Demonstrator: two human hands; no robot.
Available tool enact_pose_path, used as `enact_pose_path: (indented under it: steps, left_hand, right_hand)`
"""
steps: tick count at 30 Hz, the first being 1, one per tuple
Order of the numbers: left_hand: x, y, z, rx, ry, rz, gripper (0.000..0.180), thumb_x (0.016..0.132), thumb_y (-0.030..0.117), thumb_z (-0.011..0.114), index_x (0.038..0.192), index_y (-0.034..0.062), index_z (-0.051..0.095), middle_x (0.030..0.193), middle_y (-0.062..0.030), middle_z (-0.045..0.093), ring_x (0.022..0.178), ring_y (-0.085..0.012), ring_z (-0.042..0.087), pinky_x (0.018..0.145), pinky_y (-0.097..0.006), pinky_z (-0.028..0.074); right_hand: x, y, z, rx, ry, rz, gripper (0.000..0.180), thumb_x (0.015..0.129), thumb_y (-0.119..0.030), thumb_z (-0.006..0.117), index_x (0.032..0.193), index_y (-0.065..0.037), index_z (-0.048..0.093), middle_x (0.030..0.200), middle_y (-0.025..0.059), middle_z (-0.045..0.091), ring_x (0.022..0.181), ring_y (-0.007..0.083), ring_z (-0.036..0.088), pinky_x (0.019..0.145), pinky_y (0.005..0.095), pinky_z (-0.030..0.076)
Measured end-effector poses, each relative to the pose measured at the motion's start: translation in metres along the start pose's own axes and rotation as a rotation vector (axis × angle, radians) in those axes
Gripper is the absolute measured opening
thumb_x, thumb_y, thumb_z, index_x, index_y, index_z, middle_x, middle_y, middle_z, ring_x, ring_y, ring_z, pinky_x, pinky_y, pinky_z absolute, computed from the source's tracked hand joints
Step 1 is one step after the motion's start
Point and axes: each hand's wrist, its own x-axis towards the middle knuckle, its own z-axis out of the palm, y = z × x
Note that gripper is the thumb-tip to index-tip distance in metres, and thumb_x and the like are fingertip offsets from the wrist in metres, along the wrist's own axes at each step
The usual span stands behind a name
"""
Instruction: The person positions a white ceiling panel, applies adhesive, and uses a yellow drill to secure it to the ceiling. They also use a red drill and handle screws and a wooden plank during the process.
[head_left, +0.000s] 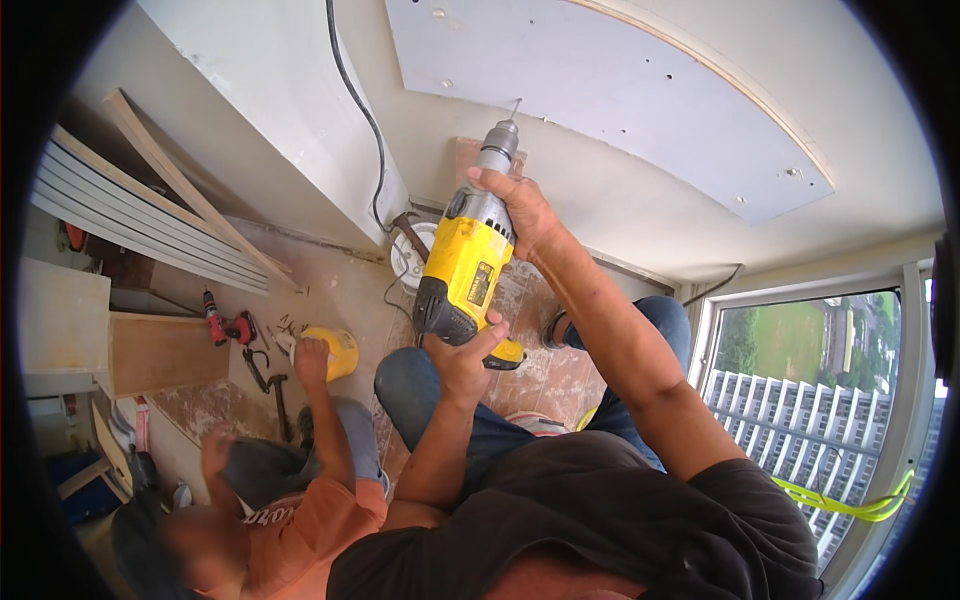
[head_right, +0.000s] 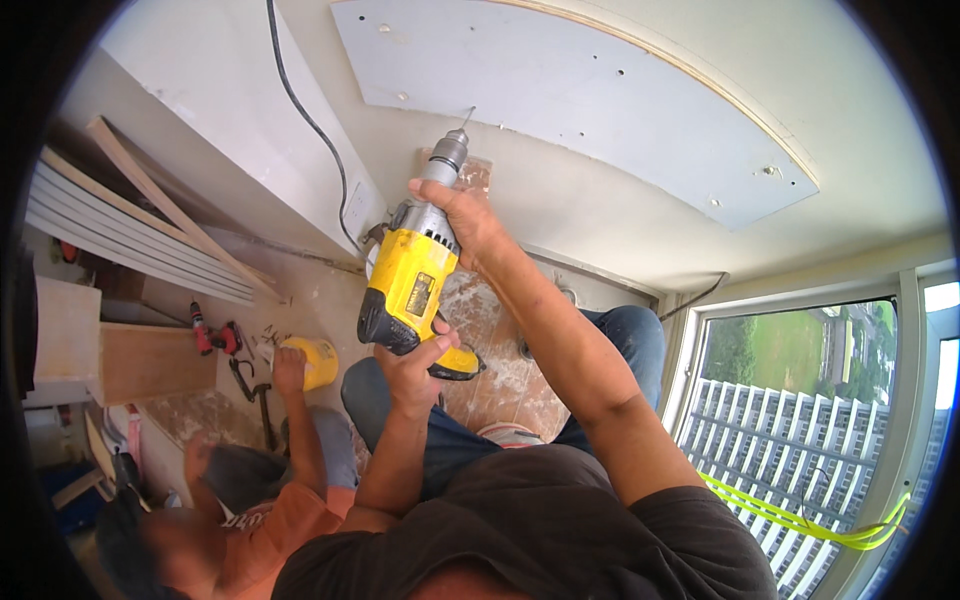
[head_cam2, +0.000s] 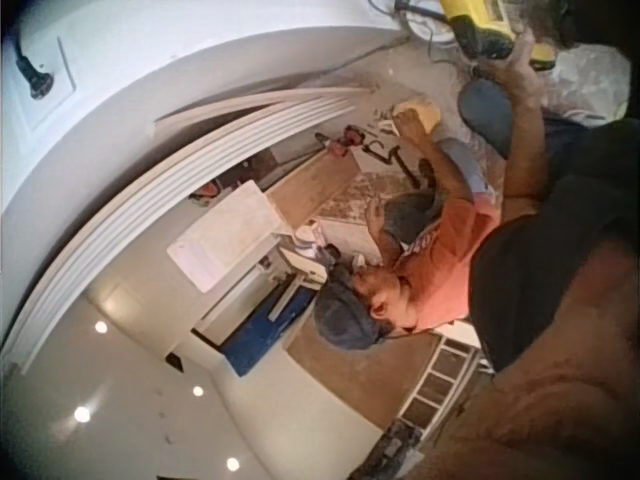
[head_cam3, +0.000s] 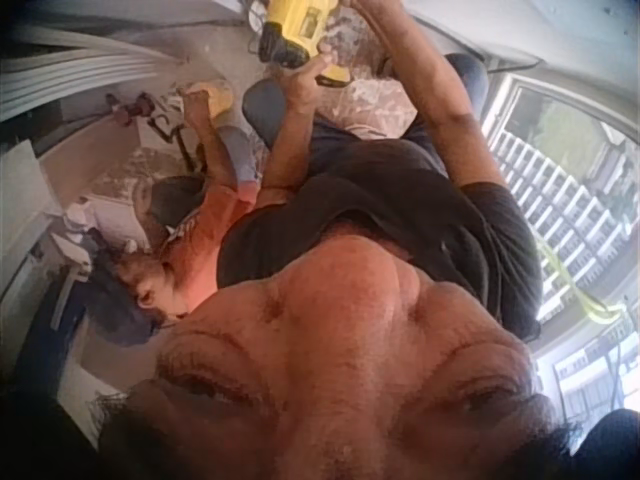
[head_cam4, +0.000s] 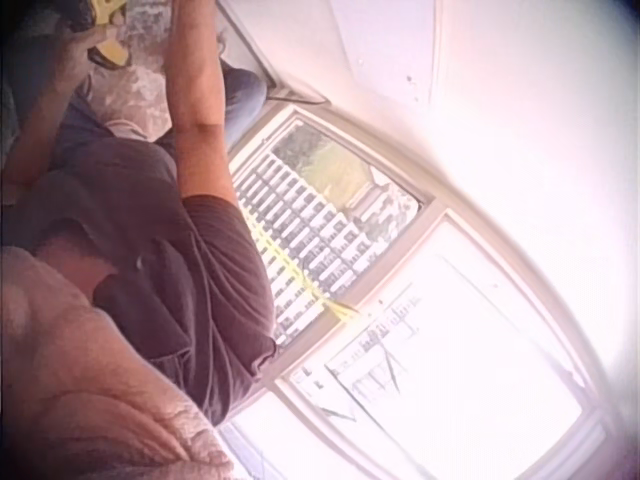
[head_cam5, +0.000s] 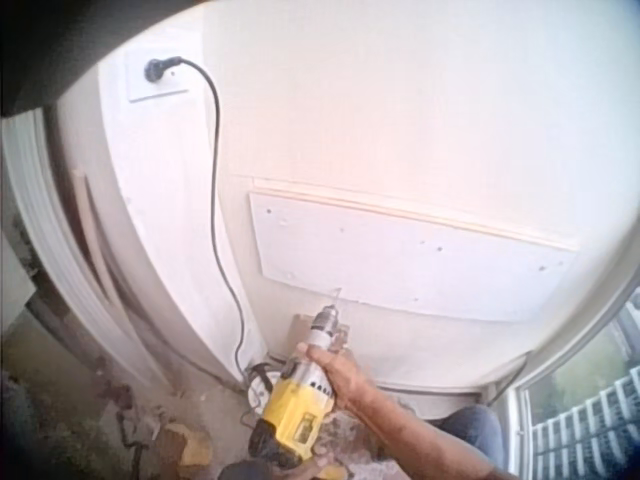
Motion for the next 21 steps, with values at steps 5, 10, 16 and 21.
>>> enact_pose_path:
  steps: [5, 10, 16, 21]
  left_hand:
    - [-0.02, 0.001, -0.014, -0.021, 0.017, -0.036, 0.028, 0.078, -0.011, 0.073, 0.103, -0.0015, 0.067, 0.091, -0.0046, 0.071, 0.079, -0.014, 0.068, 0.075, -0.029, 0.055]
    - [-0.064, 0.015, -0.02, 0.109, -0.034, -0.023, 0.029, 0.08, -0.009, 0.074, 0.108, -0.0013, 0.065, 0.093, -0.0069, 0.071, 0.083, -0.0151, 0.069, 0.077, -0.03, 0.056]
    - [-0.105, 0.013, 0.002, 0.455, -0.211, 0.2, 0.052, 0.077, -0.001, 0.082, 0.123, -0.0044, 0.058, 0.102, -0.0124, 0.071, 0.092, -0.0209, 0.071, 0.082, -0.034, 0.057]
    - [-0.107, 0.012, 0.059, 0.607, -0.319, 0.569, 0.081, 0.075, 0.005, 0.088, 0.141, -0.0093, 0.043, 0.113, -0.0202, 0.068, 0.099, -0.0314, 0.072, 0.087, -0.037, 0.057]
  right_hand:
    - [-0.012, 0.018, 0.0, -0.008, -0.01, 0.012, 0.055, 0.084, -0.031, 0.083, 0.112, 0.009, 0.056, 0.091, 0.0166, 0.07, 0.072, 0.025, 0.072, 0.066, 0.0385, 0.063]
    - [-0.061, 0.024, 0.005, 0.067, -0.091, 0.013, 0.055, 0.087, -0.033, 0.08, 0.116, 0.009, 0.058, 0.092, 0.0153, 0.071, 0.076, 0.0236, 0.073, 0.072, 0.0379, 0.063]
    - [-0.13, -0.01, -0.019, 0.077, -0.218, -0.096, 0.086, 0.082, -0.046, 0.082, 0.141, 0.004, 0.046, 0.126, 0.0258, 0.064, 0.102, 0.0322, 0.072, 0.092, 0.0466, 0.061]
    - [-0.171, -0.057, -0.055, 0.136, -0.259, -0.156, 0.076, 0.082, -0.048, 0.074, 0.134, 0.003, 0.053, 0.115, 0.0255, 0.067, 0.099, 0.0372, 0.072, 0.084, 0.0489, 0.061]
